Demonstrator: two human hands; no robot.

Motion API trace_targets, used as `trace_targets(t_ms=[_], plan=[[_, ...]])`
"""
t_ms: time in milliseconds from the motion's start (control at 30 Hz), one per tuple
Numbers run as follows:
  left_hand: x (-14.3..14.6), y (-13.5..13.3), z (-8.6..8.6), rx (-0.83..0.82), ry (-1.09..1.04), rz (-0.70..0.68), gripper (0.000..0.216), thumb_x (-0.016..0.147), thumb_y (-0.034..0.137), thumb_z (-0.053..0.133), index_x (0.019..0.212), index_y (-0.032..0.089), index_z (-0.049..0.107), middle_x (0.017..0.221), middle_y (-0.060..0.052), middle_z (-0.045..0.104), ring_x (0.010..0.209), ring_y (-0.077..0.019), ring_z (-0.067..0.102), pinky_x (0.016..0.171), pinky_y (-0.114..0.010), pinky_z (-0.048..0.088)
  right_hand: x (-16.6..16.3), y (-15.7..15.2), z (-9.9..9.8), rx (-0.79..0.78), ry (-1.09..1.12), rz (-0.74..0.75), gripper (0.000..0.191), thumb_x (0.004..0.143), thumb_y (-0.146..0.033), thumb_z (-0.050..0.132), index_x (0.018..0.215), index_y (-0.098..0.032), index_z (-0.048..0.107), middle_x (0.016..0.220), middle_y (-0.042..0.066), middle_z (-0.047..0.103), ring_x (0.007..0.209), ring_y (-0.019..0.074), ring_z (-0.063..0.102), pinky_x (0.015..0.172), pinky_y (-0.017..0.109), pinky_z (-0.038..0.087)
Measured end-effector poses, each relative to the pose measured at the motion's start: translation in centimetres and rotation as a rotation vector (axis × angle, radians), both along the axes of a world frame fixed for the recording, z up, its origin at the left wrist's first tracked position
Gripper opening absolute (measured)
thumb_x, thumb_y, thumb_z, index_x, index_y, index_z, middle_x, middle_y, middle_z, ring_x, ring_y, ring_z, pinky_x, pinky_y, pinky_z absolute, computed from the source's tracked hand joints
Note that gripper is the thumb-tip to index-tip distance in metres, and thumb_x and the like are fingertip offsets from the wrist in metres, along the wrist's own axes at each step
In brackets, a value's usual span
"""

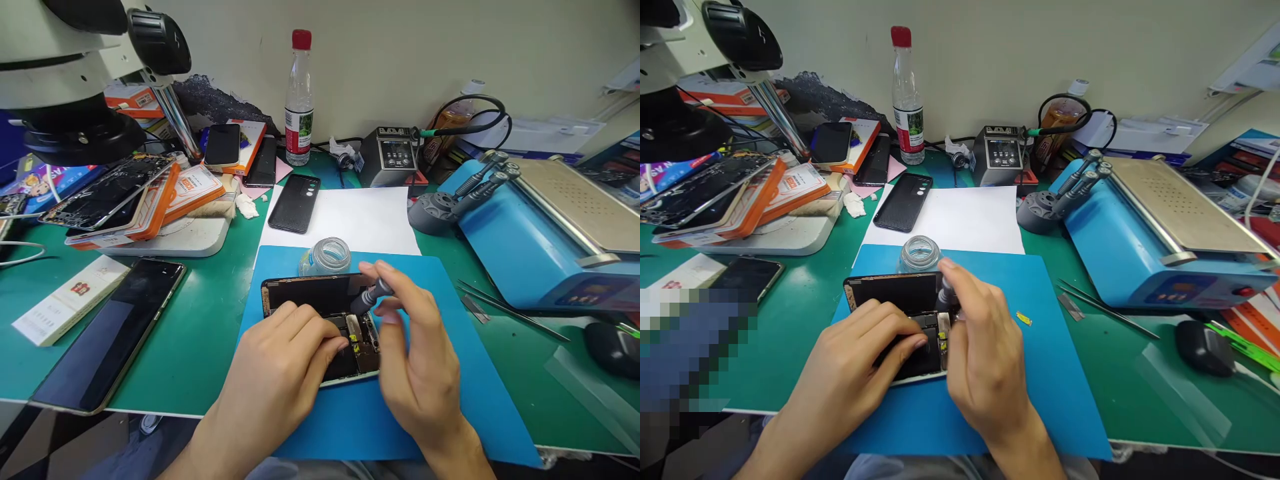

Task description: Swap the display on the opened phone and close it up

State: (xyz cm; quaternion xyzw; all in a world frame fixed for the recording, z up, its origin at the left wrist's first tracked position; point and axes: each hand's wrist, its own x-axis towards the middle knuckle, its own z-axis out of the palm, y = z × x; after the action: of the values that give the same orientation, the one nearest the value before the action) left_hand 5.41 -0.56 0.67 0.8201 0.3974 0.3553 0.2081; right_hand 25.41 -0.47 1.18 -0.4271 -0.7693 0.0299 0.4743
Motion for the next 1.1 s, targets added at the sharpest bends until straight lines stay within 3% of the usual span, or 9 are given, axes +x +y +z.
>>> trace_targets(t_ms=[67, 167, 233, 400, 633, 833, 1100], plan=[[0.0, 0.0, 0.0, 0.017, -0.005, 0.020, 0.013, 0.114, 0.020, 0.063, 0.101, 0.020, 0.065, 0.095, 0.004, 0.069, 0.082, -0.0173, 0.055, 0.075, -0.036, 0.041, 0.0, -0.1, -0.2, -0.026, 0.030, -0.009, 0.054, 0.117, -0.004, 0.040, 0.169, -0.018, 0.046, 0.155, 0.011, 0.059, 0.135, 0.0276, 0.061, 0.097, 0.045, 0.057], [0.0, 0.0, 0.0, 0.018, -0.014, 0.029, 0.013, 0.113, 0.024, 0.065, 0.101, 0.021, 0.067, 0.095, 0.004, 0.070, 0.083, -0.0175, 0.058, 0.076, -0.036, 0.042, -0.2, -0.2, -0.7, -0.002, -0.007, -0.088, 0.056, 0.119, -0.015, 0.062, 0.171, -0.019, 0.041, 0.148, 0.013, 0.063, 0.123, 0.0280, 0.068, 0.087, 0.042, 0.059], [-0.1, 0.1, 0.0, 0.000, -0.023, 0.032, 0.010, 0.112, 0.024, 0.067, 0.102, 0.021, 0.068, 0.097, 0.004, 0.071, 0.085, -0.0169, 0.061, 0.078, -0.035, 0.044, -0.4, -0.2, -0.9, -0.006, 0.047, -0.105, 0.062, 0.116, -0.013, 0.070, 0.170, -0.021, 0.042, 0.141, 0.013, 0.066, 0.115, 0.0257, 0.071, 0.087, 0.039, 0.063], [-0.3, 0.1, -0.2, -0.028, -0.069, 0.046, 0.005, 0.112, 0.021, 0.067, 0.108, 0.023, 0.071, 0.101, 0.006, 0.075, 0.089, -0.0136, 0.068, 0.082, -0.031, 0.048, -0.7, -0.8, -0.7, -0.160, 0.364, -0.020, 0.059, 0.113, -0.007, 0.063, 0.166, -0.027, 0.045, 0.123, 0.007, 0.068, 0.104, 0.0220, 0.074, 0.085, 0.033, 0.069], [-0.3, 0.1, -0.4, 0.007, -0.022, 0.052, 0.008, 0.113, 0.023, 0.065, 0.109, 0.025, 0.071, 0.100, 0.007, 0.076, 0.087, -0.0144, 0.070, 0.079, -0.033, 0.047, -0.7, -1.3, -0.6, -0.194, 0.438, 0.116, 0.060, 0.114, -0.004, 0.061, 0.165, -0.030, 0.043, 0.123, 0.007, 0.067, 0.104, 0.0205, 0.073, 0.077, 0.028, 0.068], [-0.2, 0.0, -0.1, 0.004, -0.011, 0.073, 0.007, 0.113, 0.021, 0.065, 0.107, 0.023, 0.068, 0.101, 0.007, 0.074, 0.087, -0.0138, 0.071, 0.079, -0.033, 0.048, -0.4, -0.6, -0.8, -0.070, 0.291, -0.121, 0.059, 0.113, -0.007, 0.065, 0.166, -0.026, 0.046, 0.120, 0.007, 0.068, 0.102, 0.0212, 0.073, 0.091, 0.035, 0.069], [-0.1, 0.1, -0.1, 0.020, 0.013, 0.066, 0.010, 0.115, 0.021, 0.061, 0.108, 0.023, 0.069, 0.101, 0.006, 0.075, 0.087, -0.0149, 0.071, 0.078, -0.034, 0.048, -0.3, -0.5, -1.2, -0.076, 0.175, -0.133, 0.060, 0.116, -0.007, 0.064, 0.169, -0.025, 0.043, 0.129, 0.008, 0.067, 0.112, 0.0198, 0.072, 0.097, 0.030, 0.066]])
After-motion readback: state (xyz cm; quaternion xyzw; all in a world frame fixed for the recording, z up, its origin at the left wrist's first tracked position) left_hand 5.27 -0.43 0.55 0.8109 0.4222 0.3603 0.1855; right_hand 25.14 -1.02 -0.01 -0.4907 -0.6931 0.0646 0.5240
